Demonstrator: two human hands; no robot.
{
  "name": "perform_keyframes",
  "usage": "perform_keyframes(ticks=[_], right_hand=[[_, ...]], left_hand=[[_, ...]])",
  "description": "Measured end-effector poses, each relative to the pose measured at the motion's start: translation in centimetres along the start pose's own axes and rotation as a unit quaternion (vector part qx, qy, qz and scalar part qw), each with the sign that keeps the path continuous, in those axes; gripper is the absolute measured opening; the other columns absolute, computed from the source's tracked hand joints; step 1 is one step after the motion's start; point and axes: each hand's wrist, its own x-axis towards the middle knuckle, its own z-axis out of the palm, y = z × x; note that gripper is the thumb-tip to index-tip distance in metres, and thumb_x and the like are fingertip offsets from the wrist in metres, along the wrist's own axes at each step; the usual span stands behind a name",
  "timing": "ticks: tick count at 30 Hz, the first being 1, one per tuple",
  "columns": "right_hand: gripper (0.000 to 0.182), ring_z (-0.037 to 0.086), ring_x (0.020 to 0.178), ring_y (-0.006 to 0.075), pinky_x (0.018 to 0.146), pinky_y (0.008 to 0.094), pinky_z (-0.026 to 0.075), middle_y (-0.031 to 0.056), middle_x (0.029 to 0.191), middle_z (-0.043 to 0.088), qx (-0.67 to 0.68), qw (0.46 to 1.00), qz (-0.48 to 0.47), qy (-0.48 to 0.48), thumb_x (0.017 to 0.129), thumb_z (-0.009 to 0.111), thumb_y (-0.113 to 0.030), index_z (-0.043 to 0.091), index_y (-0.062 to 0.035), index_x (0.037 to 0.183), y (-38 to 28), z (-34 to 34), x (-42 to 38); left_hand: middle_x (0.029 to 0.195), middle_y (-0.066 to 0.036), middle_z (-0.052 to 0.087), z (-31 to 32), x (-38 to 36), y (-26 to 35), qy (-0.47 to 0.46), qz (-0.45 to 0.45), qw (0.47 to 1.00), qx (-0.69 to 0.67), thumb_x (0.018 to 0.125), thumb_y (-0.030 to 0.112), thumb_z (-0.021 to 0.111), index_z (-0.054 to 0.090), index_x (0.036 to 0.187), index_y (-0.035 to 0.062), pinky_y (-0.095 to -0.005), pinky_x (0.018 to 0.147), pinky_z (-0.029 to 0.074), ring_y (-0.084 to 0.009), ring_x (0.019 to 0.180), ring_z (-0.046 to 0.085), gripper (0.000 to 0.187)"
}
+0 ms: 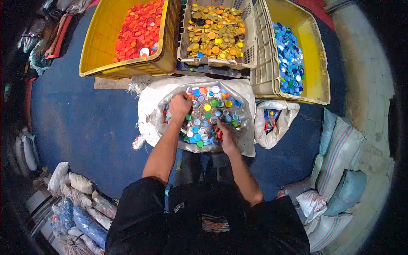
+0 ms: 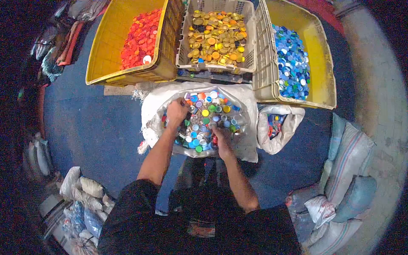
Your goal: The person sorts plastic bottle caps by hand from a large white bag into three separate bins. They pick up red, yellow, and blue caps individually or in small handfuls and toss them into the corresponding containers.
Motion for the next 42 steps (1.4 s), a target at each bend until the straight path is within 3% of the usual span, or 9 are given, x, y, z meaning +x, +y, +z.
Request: perform_keyframes(ticks=[9,13,16,17,20,28,38,40,42], right_hand=[[0.020,0.049,0.052,0.0073,0.046,0.0250,0.039,-0.0003,0.073,0.062,-0.081,0.995,-0.064,0.005,0.081,0.068,-0.021,0.068,-0.0060,0.094,-2.3,1.3,2.6],[0.025,0.063,0.065,0.0169,0.060,0.0315,0.050,0.0086,0.076,0.067,-0.344,0.913,-0.206,0.071,0.078,0.069,-0.024,0.069,-0.0055,0.095,-5.0,2.9,5.7],[0.029,0.067,0.078,0.0254,0.071,0.0358,0.052,0.0137,0.083,0.068,-0.424,0.849,-0.297,0.105,0.076,0.070,-0.027,0.069,-0.0074,0.097,-5.6,4.1,9.6],[0.032,0.065,0.088,0.0338,0.080,0.0415,0.051,0.0175,0.091,0.068,-0.450,0.844,-0.270,0.109,0.077,0.069,-0.031,0.069,-0.0095,0.100,-5.9,4.4,10.6],[0.034,0.063,0.096,0.0333,0.083,0.0408,0.050,0.0199,0.100,0.066,-0.573,0.760,-0.285,0.116,0.078,0.067,-0.030,0.067,-0.0045,0.102,-7.7,5.7,11.3],[0.036,0.060,0.101,0.0343,0.086,0.0453,0.048,0.0177,0.102,0.065,-0.638,0.750,-0.164,0.066,0.084,0.059,-0.040,0.066,-0.0143,0.108,-8.7,7.7,12.2],[0.026,0.064,0.066,0.0274,0.064,0.0380,0.050,0.0139,0.073,0.066,-0.443,0.828,-0.306,0.155,0.083,0.060,-0.028,0.068,-0.0036,0.083,-7.3,5.0,10.3],[0.026,0.060,0.058,0.0246,0.057,0.0366,0.048,0.0091,0.066,0.063,-0.204,0.928,-0.310,-0.019,0.088,0.051,-0.023,0.064,-0.0019,0.079,-5.9,2.9,10.1],[0.025,0.050,0.050,0.0164,0.048,0.0331,0.041,0.0013,0.054,0.050,0.066,0.981,-0.124,-0.133,0.090,0.047,-0.027,0.057,-0.0067,0.080,-6.5,2.5,6.4]], left_hand=[[0.062,-0.011,0.059,0.5,-2.4,-2.3,0.108,0.055,0.962,-0.247,0.076,0.018,0.064,0.060,0.075,0.0006,-0.0342,0.058,0.047,-0.0222,0.056,0.057,0.018],[0.063,-0.004,0.051,-1.8,-5.8,-3.5,-0.116,-0.127,0.755,-0.633,0.081,0.011,0.055,0.055,0.089,0.0041,-0.0258,0.046,0.039,-0.0126,0.050,0.047,0.011],[0.076,-0.008,0.056,-2.1,-8.1,-4.6,-0.120,-0.158,0.620,-0.759,0.080,0.007,0.050,0.052,0.097,0.0033,-0.0247,0.047,0.042,-0.0136,0.057,0.051,0.018],[0.080,-0.009,0.057,-2.2,-8.8,-4.9,-0.125,-0.159,0.617,-0.760,0.079,0.006,0.049,0.052,0.099,0.0032,-0.0256,0.050,0.043,-0.0147,0.059,0.053,0.021],[0.091,-0.012,0.059,-2.9,-10.6,-5.8,-0.138,-0.165,0.608,-0.764,0.076,0.004,0.045,0.050,0.105,0.0028,-0.0283,0.058,0.049,-0.0179,0.067,0.057,0.030],[0.098,-0.011,0.061,-2.3,-12.5,-9.4,-0.146,-0.162,0.603,-0.767,0.083,0.008,0.046,0.050,0.112,0.0015,-0.0315,0.068,0.053,-0.0212,0.078,0.062,0.031],[0.104,-0.013,0.062,-3.6,-12.7,-8.7,-0.143,-0.166,0.574,-0.789,0.087,0.014,0.050,0.052,0.111,0.0022,-0.0366,0.077,0.053,-0.0215,0.085,0.062,0.026],[0.105,-0.013,0.062,-4.0,-12.8,-7.8,-0.137,-0.164,0.562,-0.799,0.088,0.014,0.050,0.052,0.111,0.0025,-0.0369,0.079,0.053,-0.0218,0.086,0.062,0.026],[0.104,-0.014,0.061,-4.7,-13.1,-6.6,-0.139,-0.157,0.560,-0.802,0.088,0.015,0.050,0.052,0.110,0.0023,-0.0384,0.080,0.052,-0.0235,0.089,0.061,0.026]])
